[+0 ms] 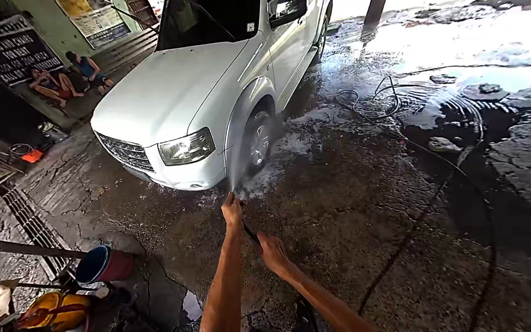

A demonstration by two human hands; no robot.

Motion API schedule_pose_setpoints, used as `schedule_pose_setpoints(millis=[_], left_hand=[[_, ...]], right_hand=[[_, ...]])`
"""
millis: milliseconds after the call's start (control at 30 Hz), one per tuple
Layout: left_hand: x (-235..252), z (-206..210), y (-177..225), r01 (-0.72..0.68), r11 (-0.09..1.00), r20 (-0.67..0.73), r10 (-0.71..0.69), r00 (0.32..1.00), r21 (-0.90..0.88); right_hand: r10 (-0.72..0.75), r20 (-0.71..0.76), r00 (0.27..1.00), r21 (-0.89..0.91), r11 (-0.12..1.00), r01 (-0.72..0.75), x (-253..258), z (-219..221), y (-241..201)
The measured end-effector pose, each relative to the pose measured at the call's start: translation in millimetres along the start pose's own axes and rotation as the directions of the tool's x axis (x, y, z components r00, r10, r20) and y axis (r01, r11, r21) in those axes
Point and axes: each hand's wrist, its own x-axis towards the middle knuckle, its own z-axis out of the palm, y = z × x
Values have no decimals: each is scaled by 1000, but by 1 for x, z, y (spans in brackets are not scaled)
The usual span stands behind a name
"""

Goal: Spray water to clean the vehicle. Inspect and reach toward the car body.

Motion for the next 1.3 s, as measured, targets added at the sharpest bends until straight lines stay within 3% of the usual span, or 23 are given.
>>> schedule_pose_setpoints(millis=[133,267,400,533,633,900,1033,1200,1300], left_hand=[[21,-17,45,-76,974,-27,84,996,214],[45,-59,89,-135,865,-30,171,985,484],[54,-121,139,-191,784,-31,259,965,590],[33,-161,193,-111,759,-149,264,953,641],[30,-167,164,-12,816,-208,161,965,578],[32,-128,47,253,923,-196,-202,960,289],[48,-124,-38,270,958,-303,-228,925,102],[73,-78,-93,333,941,-149,-337,930,-54],[112,-65,-125,299,940,-265,-333,905,-161]], right_hand=[[51,89,995,-71,996,-45,-1,15,34],[106,105,989,-113,989,-94,5,13,39],[224,166,960,-147,969,-200,-1,9,87],[375,207,904,-165,924,-345,-23,-9,144],[392,222,893,-140,919,-369,-27,-44,157],[501,240,831,-256,859,-444,-52,-120,222],[523,212,826,-290,841,-458,-61,-140,238],[570,290,769,-371,808,-458,-50,-177,259],[576,266,773,-393,797,-459,-32,-189,263]])
